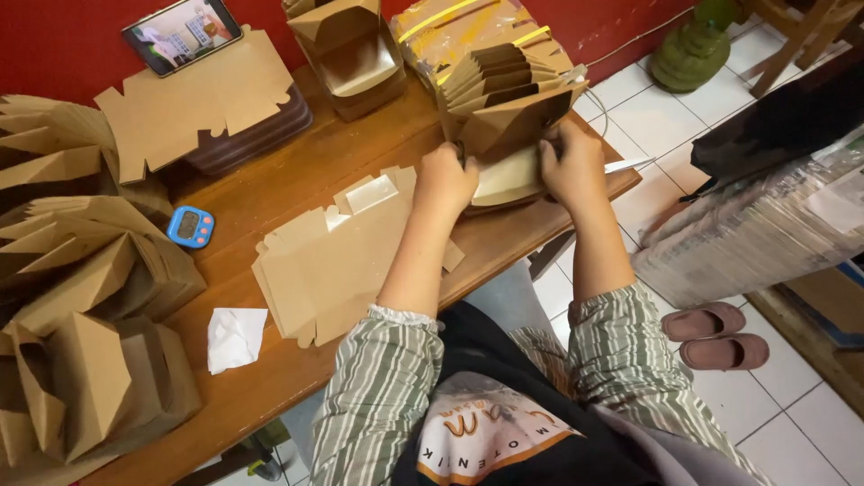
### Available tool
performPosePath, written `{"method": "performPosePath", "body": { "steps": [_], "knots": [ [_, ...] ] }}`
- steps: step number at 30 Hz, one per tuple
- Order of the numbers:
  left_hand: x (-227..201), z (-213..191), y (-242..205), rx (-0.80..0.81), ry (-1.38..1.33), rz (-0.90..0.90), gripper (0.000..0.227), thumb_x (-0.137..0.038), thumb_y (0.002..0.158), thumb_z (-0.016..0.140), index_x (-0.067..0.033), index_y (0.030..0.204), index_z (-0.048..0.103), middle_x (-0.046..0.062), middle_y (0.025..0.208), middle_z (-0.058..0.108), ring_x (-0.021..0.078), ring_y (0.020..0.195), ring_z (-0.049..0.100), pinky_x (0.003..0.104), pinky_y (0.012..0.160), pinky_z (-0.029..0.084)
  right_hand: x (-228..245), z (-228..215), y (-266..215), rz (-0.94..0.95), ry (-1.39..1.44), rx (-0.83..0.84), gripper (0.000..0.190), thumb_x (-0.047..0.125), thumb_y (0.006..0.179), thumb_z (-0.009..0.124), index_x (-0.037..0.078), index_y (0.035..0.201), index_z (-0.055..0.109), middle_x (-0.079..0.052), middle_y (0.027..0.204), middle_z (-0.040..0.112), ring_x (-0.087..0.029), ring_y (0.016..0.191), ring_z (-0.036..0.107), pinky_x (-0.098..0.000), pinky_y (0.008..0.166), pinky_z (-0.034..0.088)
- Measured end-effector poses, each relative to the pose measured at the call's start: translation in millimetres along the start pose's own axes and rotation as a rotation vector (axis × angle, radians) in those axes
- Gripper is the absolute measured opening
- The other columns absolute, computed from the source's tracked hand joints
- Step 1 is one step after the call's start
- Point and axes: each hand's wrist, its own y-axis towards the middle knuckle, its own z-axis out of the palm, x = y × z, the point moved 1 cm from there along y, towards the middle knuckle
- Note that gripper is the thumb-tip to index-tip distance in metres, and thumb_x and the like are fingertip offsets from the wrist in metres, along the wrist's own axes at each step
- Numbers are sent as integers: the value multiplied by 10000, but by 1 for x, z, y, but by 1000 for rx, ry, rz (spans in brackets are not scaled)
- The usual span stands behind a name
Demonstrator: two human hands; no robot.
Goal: The person folds flat cardboard pieces into small open-top boxes by hand, tucking flaps to form the sides and base. Completed boxes are stacked on the right side of the table while additional flat pieces remain on the left.
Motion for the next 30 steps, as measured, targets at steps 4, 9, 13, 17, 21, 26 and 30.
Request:
{"method": "performPosePath", "body": {
  "steps": [4, 9, 13, 17, 21, 26, 30],
  "knots": [
    [-8, -3, -2, -8, -7, 7, 413, -230, 881, 552, 72, 1146, 646, 286, 1007, 711, 435, 1012, 713, 510, 814, 621, -10, 3, -5, -20, 60, -43, 126, 96, 925, 707, 29, 1030, 697, -201, 883, 739, -422, 886, 718, -498, 764, 575],
    [-24, -9, -3, 90, 99, -94, 658, -131, 953, 479, 106, 1499, 200, 308, 1131, 675, 441, 1110, 677, 593, 905, 576, -10, 4, -1, -23, 102, -3, 219, 72, 912, 700, 2, 1094, 601, -272, 920, 719, -496, 924, 687, -573, 810, 546],
    [-10, 5, 10, 85, 185, -97, 651, -159, 970, 491, 72, 1516, 223, 282, 1166, 671, 449, 1133, 662, 635, 926, 540, -5, 8, 2, 33, -100, 107, 271, 145, 936, 664, 43, 1125, 498, -296, 950, 700, -511, 925, 693, -570, 827, 568],
    [-7, 0, 3, -24, 178, -20, 422, -147, 967, 532, 20, 1342, 433, 254, 1163, 653, 446, 1115, 662, 621, 911, 547, -24, 25, 5, 4, -206, 81, 204, 179, 932, 646, 70, 1070, 542, -245, 862, 699, -488, 858, 711, -548, 738, 590],
    [11, 8, 0, -93, -58, -22, 266, -225, 1008, 456, -41, 1201, 468, 228, 1203, 575, 454, 1139, 635, 601, 924, 549, -37, 25, -7, -343, -176, -245, 133, 71, 821, 793, 110, 864, 673, -41, 803, 603, -236, 840, 668, -307, 717, 578],
    [8, 18, -2, -94, -33, -54, 261, -227, 1032, 372, -44, 1217, 392, 215, 1157, 566, 465, 1115, 637, 611, 910, 539, -60, 26, -3, -400, -67, -291, 165, 26, 808, 815, 107, 839, 675, -38, 768, 571, -262, 826, 592, -352, 777, 511],
    [3, 15, -3, -53, -10, -104, 293, -256, 1050, 337, -68, 1274, 309, 205, 1153, 603, 462, 1101, 657, 641, 911, 520, -74, 41, 1, -367, -6, -279, 183, 51, 802, 820, 112, 869, 661, -58, 790, 590, -284, 818, 594, -381, 778, 498]
  ]
}}
